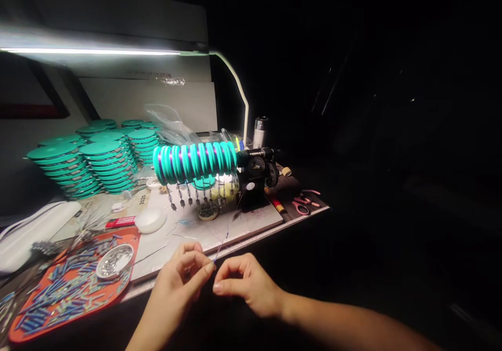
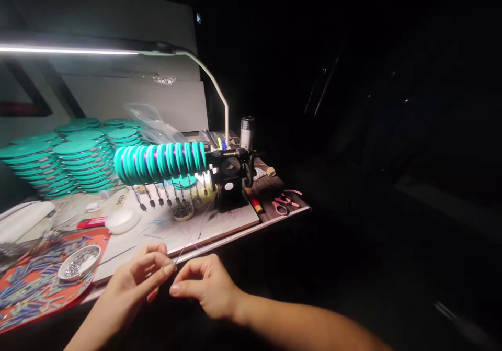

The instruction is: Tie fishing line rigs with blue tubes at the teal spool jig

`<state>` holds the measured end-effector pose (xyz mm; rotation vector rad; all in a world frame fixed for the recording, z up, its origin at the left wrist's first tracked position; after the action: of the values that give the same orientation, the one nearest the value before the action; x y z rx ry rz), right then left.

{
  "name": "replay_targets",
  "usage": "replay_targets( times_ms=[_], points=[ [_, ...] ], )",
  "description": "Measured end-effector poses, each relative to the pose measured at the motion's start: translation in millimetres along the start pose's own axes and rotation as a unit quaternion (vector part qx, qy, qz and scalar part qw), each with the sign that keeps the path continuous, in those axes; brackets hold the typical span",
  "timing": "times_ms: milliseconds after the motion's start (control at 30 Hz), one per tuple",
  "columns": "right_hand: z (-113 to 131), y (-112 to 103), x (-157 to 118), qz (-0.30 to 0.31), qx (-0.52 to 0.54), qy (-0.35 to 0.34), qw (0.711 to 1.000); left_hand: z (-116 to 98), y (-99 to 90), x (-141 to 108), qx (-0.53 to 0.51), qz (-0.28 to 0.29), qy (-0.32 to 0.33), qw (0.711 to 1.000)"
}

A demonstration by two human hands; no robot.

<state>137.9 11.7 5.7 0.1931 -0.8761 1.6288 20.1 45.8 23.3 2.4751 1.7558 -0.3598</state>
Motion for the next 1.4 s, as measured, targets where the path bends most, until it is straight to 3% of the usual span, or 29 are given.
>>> replay_targets(
  times_ms=[67, 167, 267, 333, 400, 467, 500, 533, 600, 633, 667, 733, 800, 867, 933, 1000, 1100, 1167, 1233, 1267, 1333, 1400],
  points=[
    [7.6, -4.3, -1.7, -0.005, 0.057, 0.053, 0.997, -11.2, -3.0, -3.2, 0.151, -0.068, 0.152, 0.974],
    [31.4, -15.8, 12.2, 0.018, 0.063, 0.023, 0.998, -15.7, 3.0, -19.6, 0.330, -0.162, 0.349, 0.862],
    [47.3, -25.2, 45.4, 0.089, 0.002, -0.024, 0.996, -9.1, 9.1, -33.5, 0.406, -0.250, 0.433, 0.765],
    [40.5, -26.8, 72.9, 0.132, 0.009, 0.030, 0.991, -7.0, 11.5, -39.8, 0.436, -0.321, 0.466, 0.701],
    [26.2, -18.2, 96.2, 0.212, 0.060, 0.120, 0.968, -6.4, 12.0, -42.8, 0.451, -0.375, 0.489, 0.646],
    [15.8, -7.5, 115.7, 0.268, 0.075, 0.148, 0.949, -5.3, 10.7, -41.0, 0.460, -0.380, 0.501, 0.627],
    [12.0, -1.9, 122.7, 0.293, 0.075, 0.154, 0.941, -4.8, 7.7, -38.6, 0.446, -0.366, 0.497, 0.648],
    [9.6, 3.0, 127.7, 0.312, 0.070, 0.152, 0.935, -4.1, 1.6, -34.3, 0.406, -0.343, 0.473, 0.703],
    [8.4, 9.0, 130.4, 0.340, 0.055, 0.145, 0.927, 1.1, -13.7, -21.7, 0.266, -0.282, 0.359, 0.849],
    [9.4, 9.0, 128.2, 0.344, 0.045, 0.136, 0.928, 5.6, -19.1, -15.5, 0.189, -0.250, 0.287, 0.905],
    [11.2, 6.7, 123.9, 0.337, 0.032, 0.122, 0.933, 10.2, -21.9, -10.6, 0.121, -0.218, 0.215, 0.944],
    [16.0, -5.0, 109.3, 0.285, -0.009, 0.068, 0.956, 15.3, -21.1, -5.2, 0.032, -0.166, 0.106, 0.980],
    [20.8, -21.2, 86.9, 0.198, -0.071, -0.016, 0.977, 18.5, -14.8, -2.1, -0.039, -0.110, 0.009, 0.993],
    [19.3, -28.1, 58.3, 0.172, -0.110, -0.074, 0.976, 22.3, -5.3, -1.4, -0.120, -0.056, -0.088, 0.987],
    [22.5, -26.6, 32.9, 0.155, -0.196, -0.216, 0.944, 24.6, 4.6, -3.7, -0.198, -0.022, -0.160, 0.967],
    [21.6, -20.2, 15.5, 0.135, -0.243, -0.306, 0.910, 25.7, 13.0, -7.6, -0.267, -0.007, -0.208, 0.941],
    [16.3, -13.0, 7.4, 0.090, -0.244, -0.324, 0.910, 26.5, 21.6, -13.8, -0.338, -0.006, -0.252, 0.907],
    [11.7, -12.2, 7.5, 0.053, -0.194, -0.278, 0.939, 27.8, 24.5, -17.1, -0.376, -0.013, -0.272, 0.886],
    [-1.1, -15.5, 8.7, 0.002, -0.039, -0.134, 0.990, 29.6, 25.9, -18.2, -0.382, -0.006, -0.282, 0.880],
    [-10.2, -15.5, 7.3, -0.020, 0.059, -0.039, 0.997, 30.4, 26.1, -17.3, -0.366, 0.008, -0.280, 0.888],
    [-24.4, -9.9, 0.5, -0.036, 0.225, 0.129, 0.965, 31.0, 25.3, -12.6, -0.302, 0.049, -0.252, 0.918],
    [-26.2, -4.9, -5.0, -0.015, 0.283, 0.194, 0.939, 29.4, 21.6, -4.8, -0.202, 0.078, -0.185, 0.959]
  ],
)
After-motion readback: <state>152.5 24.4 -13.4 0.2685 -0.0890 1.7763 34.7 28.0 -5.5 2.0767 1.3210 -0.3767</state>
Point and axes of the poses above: each hand's wrist, its own x-axis towards the middle knuckle, its own y-axis out of the palm, z = x × y, the point moved 5 cm from there along x, towards the middle knuckle, and after that the axes turned 9 degrees about -y, right-handed, at the moved point
